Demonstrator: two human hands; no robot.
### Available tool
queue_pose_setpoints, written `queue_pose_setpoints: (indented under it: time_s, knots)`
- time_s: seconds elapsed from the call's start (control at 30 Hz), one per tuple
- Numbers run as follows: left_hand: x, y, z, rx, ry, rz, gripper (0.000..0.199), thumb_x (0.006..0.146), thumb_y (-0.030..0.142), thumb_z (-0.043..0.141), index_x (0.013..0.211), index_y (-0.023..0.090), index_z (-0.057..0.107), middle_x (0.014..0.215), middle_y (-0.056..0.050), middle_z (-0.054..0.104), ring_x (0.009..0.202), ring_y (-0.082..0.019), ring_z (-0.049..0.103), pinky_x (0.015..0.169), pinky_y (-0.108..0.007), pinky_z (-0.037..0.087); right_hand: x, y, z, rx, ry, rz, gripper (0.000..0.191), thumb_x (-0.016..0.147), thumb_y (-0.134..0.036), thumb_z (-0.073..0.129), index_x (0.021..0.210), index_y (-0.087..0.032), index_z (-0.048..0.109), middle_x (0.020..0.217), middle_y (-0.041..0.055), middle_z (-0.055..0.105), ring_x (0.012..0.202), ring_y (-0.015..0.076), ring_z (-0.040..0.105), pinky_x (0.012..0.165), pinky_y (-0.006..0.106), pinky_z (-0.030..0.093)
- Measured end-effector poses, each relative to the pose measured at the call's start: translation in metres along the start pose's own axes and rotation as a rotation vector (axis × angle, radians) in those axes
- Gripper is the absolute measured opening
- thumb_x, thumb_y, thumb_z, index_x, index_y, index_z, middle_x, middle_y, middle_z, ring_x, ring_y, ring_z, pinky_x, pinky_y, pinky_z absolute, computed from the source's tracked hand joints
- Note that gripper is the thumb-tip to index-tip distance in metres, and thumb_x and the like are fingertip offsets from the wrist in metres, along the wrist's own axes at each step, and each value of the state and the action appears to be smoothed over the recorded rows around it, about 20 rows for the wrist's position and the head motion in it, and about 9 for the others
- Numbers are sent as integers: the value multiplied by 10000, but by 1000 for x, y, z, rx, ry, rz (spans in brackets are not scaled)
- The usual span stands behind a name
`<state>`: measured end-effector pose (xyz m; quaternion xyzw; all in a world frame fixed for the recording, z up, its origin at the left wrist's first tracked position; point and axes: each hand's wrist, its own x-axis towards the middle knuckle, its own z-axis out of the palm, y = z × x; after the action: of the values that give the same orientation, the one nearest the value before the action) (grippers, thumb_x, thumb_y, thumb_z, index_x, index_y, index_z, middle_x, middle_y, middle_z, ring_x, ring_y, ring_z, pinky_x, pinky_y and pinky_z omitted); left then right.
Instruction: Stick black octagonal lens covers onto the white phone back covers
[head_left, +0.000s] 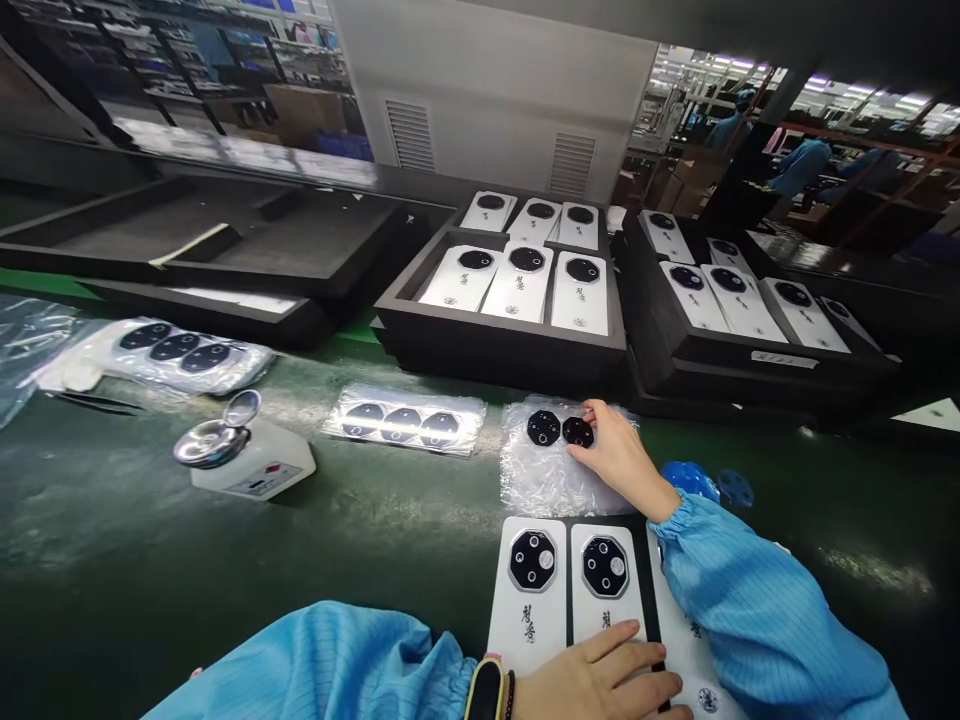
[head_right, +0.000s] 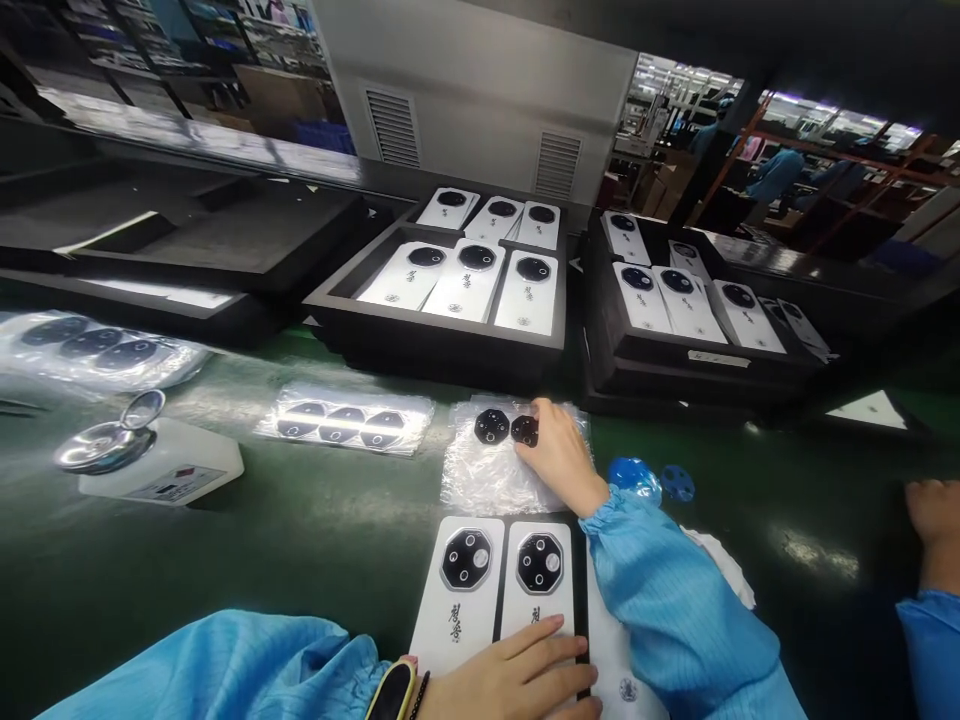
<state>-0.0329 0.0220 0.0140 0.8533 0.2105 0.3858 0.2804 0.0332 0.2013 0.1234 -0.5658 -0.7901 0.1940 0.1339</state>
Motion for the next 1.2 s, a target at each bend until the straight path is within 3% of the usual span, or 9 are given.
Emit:
queue_pose_setpoints:
  time_s: [0.17, 0.33, 0.47, 0.57, 0.67, 0.83, 1.03, 1.13, 1.2]
  knots:
    - [11, 6, -26, -48, -23, 50, 349, 902, 313, 390, 1240, 239, 437, 1090, -131, 690, 1011, -301, 654, 1023, -385, 431, 7, 1, -1, 65, -25, 35, 425, 642, -121, 645, 1042, -171, 508, 991, 88, 609, 981, 266, 573, 862, 404, 452]
    - [27, 22, -59, -125, -121, -80, 304, 918, 265, 326, 1161, 227, 505, 1055, -135, 699, 922, -287, 679, 1009, -387, 441, 16, 10, -6, 165, -70, 42, 490, 579, -132, 670, 1040, -187, 514, 953, 51, 601, 922, 241, 595, 794, 375, 495]
    - [36, 30, -79, -330, -101, -430, 273, 841, 255, 416, 1088, 226, 529, 984, -116, 706, 897, -277, 679, 864, -381, 523, -1, 18, -17, 256, -100, -24, 532, 588, -128, 636, 1098, -210, 507, 998, 41, 591, 928, 218, 604, 759, 338, 523]
    - [44, 25, -86, -619, 18, -771, 232, 851, 383, 419, 970, 196, 487, 659, -22, 651, 527, -171, 639, 512, -262, 515, -32, 26, -30, 305, -109, -129, 555, 619, -127, 596, 1155, -225, 493, 1106, 53, 581, 995, 213, 595, 842, 354, 516]
    - [54, 17, -92, -955, 134, -975, 376, 768, 541, 536, 876, 199, 423, 480, 75, 518, 309, -97, 466, 341, -185, 388, -67, 34, -44, 314, -147, -290, 519, 703, -165, 555, 1213, -230, 478, 1154, 64, 588, 1037, 223, 592, 909, 395, 497]
    - [62, 10, -99, -1085, 216, -977, 501, 690, 617, 636, 853, 204, 402, 440, 76, 550, 262, -93, 450, 296, -162, 358, -100, 36, -50, 307, -269, -368, 548, 794, -154, 486, 1326, -257, 405, 1199, 65, 596, 1101, 229, 581, 936, 417, 498]
    - [61, 9, -98, -1064, 256, -987, 535, 655, 652, 656, 779, 193, 409, 457, 62, 568, 274, -88, 477, 306, -164, 380, -99, 37, -48, 348, -266, -404, 558, 796, -170, 507, 1342, -254, 426, 1265, 63, 573, 1182, 236, 530, 998, 434, 457]
    - [61, 9, -99, -1039, 287, -989, 560, 650, 681, 645, 783, 191, 409, 475, 68, 569, 285, -82, 485, 312, -164, 387, -94, 41, -50, 422, -222, -265, 477, 752, -270, 597, 1226, -235, 553, 1268, 76, 579, 1150, 270, 552, 961, 444, 477]
    - [62, 10, -100, -1024, 292, -992, 557, 657, 681, 641, 788, 190, 412, 495, 62, 578, 292, -83, 491, 313, -161, 379, -90, 43, -50, 512, -181, -94, 337, 750, -370, 604, 1042, -208, 643, 1109, 90, 655, 986, 270, 633, 849, 435, 528]
